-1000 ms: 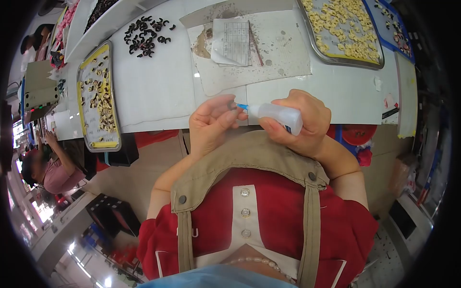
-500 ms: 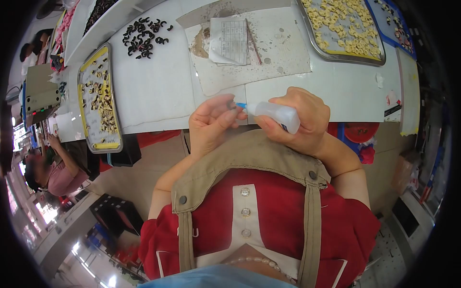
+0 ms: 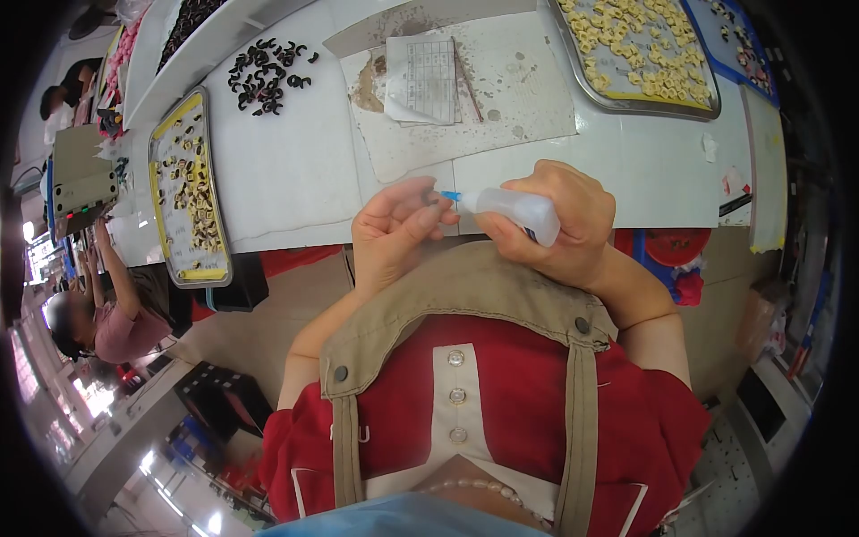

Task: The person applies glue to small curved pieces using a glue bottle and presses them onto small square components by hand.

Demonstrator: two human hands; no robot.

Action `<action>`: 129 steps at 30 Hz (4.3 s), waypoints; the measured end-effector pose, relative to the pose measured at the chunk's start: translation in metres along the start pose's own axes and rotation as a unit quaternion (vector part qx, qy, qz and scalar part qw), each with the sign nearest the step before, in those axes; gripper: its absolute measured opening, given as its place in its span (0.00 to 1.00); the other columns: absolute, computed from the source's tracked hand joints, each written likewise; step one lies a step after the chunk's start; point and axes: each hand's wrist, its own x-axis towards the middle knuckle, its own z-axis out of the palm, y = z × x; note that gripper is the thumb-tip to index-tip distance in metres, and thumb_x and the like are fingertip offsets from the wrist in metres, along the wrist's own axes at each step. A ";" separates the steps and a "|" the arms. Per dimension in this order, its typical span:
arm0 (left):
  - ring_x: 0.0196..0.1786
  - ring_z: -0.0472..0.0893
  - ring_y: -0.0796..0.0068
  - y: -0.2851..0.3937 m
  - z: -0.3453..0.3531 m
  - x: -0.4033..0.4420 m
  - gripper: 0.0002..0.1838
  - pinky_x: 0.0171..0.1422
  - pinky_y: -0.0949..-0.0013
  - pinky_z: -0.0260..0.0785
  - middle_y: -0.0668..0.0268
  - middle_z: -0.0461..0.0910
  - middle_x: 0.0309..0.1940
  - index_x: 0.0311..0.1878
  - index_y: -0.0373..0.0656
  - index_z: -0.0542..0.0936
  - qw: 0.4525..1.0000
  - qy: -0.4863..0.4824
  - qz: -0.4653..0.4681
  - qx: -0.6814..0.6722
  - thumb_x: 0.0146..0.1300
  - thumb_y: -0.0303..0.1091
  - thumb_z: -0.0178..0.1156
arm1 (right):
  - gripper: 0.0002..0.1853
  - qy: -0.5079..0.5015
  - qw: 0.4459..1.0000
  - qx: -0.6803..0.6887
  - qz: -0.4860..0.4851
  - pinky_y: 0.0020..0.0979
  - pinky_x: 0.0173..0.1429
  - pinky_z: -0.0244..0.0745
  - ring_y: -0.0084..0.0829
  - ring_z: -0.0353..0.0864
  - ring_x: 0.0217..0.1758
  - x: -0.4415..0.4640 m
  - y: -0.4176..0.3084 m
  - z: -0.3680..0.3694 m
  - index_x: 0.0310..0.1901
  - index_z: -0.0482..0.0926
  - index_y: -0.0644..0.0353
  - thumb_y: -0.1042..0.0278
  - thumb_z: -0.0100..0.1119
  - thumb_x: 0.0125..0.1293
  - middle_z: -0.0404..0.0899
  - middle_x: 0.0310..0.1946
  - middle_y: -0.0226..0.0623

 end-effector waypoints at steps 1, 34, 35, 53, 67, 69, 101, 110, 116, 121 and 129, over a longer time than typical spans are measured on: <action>0.40 0.80 0.73 0.000 0.000 0.000 0.16 0.39 0.77 0.72 0.58 0.79 0.39 0.50 0.34 0.72 1.000 0.001 0.000 0.000 0.57 0.23 0.59 | 0.12 0.002 1.000 -0.001 0.000 0.23 0.19 0.60 0.24 0.67 0.15 0.000 0.000 0.000 0.30 0.75 0.61 0.73 0.67 0.42 0.69 0.16 0.32; 0.39 0.80 0.71 -0.003 -0.002 0.000 0.14 0.37 0.77 0.70 0.60 0.79 0.38 0.46 0.39 0.74 1.000 0.009 0.024 -0.013 0.55 0.21 0.60 | 0.11 -0.012 1.000 -0.017 -0.006 0.24 0.18 0.58 0.24 0.65 0.14 0.000 -0.004 -0.001 0.27 0.75 0.60 0.74 0.67 0.41 0.68 0.14 0.31; 0.39 0.80 0.71 -0.003 -0.002 0.001 0.14 0.36 0.77 0.70 0.60 0.79 0.38 0.46 0.39 0.74 1.000 0.009 0.023 -0.012 0.55 0.21 0.60 | 0.11 -0.008 1.000 -0.011 -0.004 0.24 0.18 0.58 0.24 0.65 0.14 0.000 -0.004 0.000 0.27 0.75 0.60 0.74 0.67 0.41 0.68 0.14 0.32; 0.40 0.80 0.71 -0.001 -0.009 0.005 0.17 0.39 0.75 0.69 0.58 0.78 0.38 0.49 0.35 0.72 0.999 0.037 0.027 0.017 0.56 0.23 0.60 | 0.08 0.071 0.957 0.124 0.252 0.19 0.29 0.62 0.19 0.66 0.23 0.021 0.024 0.004 0.35 0.72 0.61 0.71 0.60 0.55 0.69 0.21 0.32; 0.41 0.80 0.73 0.023 -0.027 0.011 0.16 0.40 0.76 0.70 0.61 0.79 0.38 0.49 0.35 0.73 0.998 -0.029 0.030 -0.053 0.58 0.26 0.58 | 0.09 -0.074 0.938 -0.318 0.120 0.29 0.39 0.73 0.29 0.78 0.34 0.070 0.156 -0.066 0.41 0.76 0.64 0.73 0.53 0.59 0.79 0.34 0.38; 0.41 0.80 0.73 0.020 -0.026 0.013 0.16 0.40 0.76 0.70 0.61 0.79 0.38 0.49 0.35 0.73 0.997 -0.037 0.032 -0.059 0.58 0.26 0.59 | 0.08 -0.093 0.940 -0.259 0.200 0.25 0.37 0.71 0.26 0.76 0.32 0.069 0.167 -0.069 0.41 0.75 0.68 0.79 0.47 0.62 0.77 0.32 0.38; 0.46 0.79 0.68 0.021 0.003 0.010 0.19 0.45 0.75 0.70 0.60 0.79 0.43 0.52 0.39 0.73 0.995 -0.070 -0.067 -0.025 0.57 0.27 0.60 | 0.12 -0.094 0.970 0.225 0.012 0.25 0.47 0.73 0.25 0.76 0.43 0.015 0.029 0.007 0.46 0.75 0.62 0.80 0.57 0.58 0.76 0.41 0.38; 0.46 0.78 0.74 0.019 0.001 0.014 0.16 0.45 0.77 0.70 0.62 0.78 0.44 0.51 0.36 0.73 0.989 -0.079 -0.111 -0.059 0.59 0.28 0.58 | 0.17 -0.090 0.993 0.026 -0.067 0.28 0.33 0.72 0.30 0.76 0.32 0.019 0.012 0.019 0.41 0.78 0.61 0.81 0.64 0.46 0.77 0.32 0.36; 0.45 0.77 0.77 0.016 -0.002 0.014 0.15 0.45 0.76 0.70 0.63 0.78 0.43 0.50 0.37 0.74 0.991 -0.059 -0.117 -0.025 0.59 0.29 0.59 | 0.20 -0.087 0.987 -0.039 -0.130 0.28 0.32 0.72 0.34 0.75 0.33 0.025 0.015 0.024 0.41 0.78 0.60 0.81 0.64 0.40 0.76 0.26 0.34; 0.44 0.77 0.77 0.015 -0.007 0.013 0.12 0.47 0.75 0.70 0.66 0.78 0.40 0.46 0.39 0.76 0.987 -0.093 -0.120 -0.047 0.60 0.31 0.58 | 0.19 -0.136 0.987 0.009 -0.081 0.27 0.36 0.73 0.32 0.75 0.38 0.023 0.012 0.020 0.41 0.79 0.59 0.80 0.65 0.42 0.79 0.34 0.34; 0.43 0.77 0.78 0.021 -0.005 0.013 0.13 0.52 0.74 0.69 0.66 0.78 0.39 0.45 0.38 0.76 0.978 -0.168 -0.121 -0.028 0.57 0.29 0.61 | 0.15 -0.144 0.983 0.079 -0.086 0.33 0.43 0.72 0.37 0.75 0.42 0.023 0.008 0.017 0.37 0.79 0.61 0.80 0.64 0.43 0.78 0.37 0.35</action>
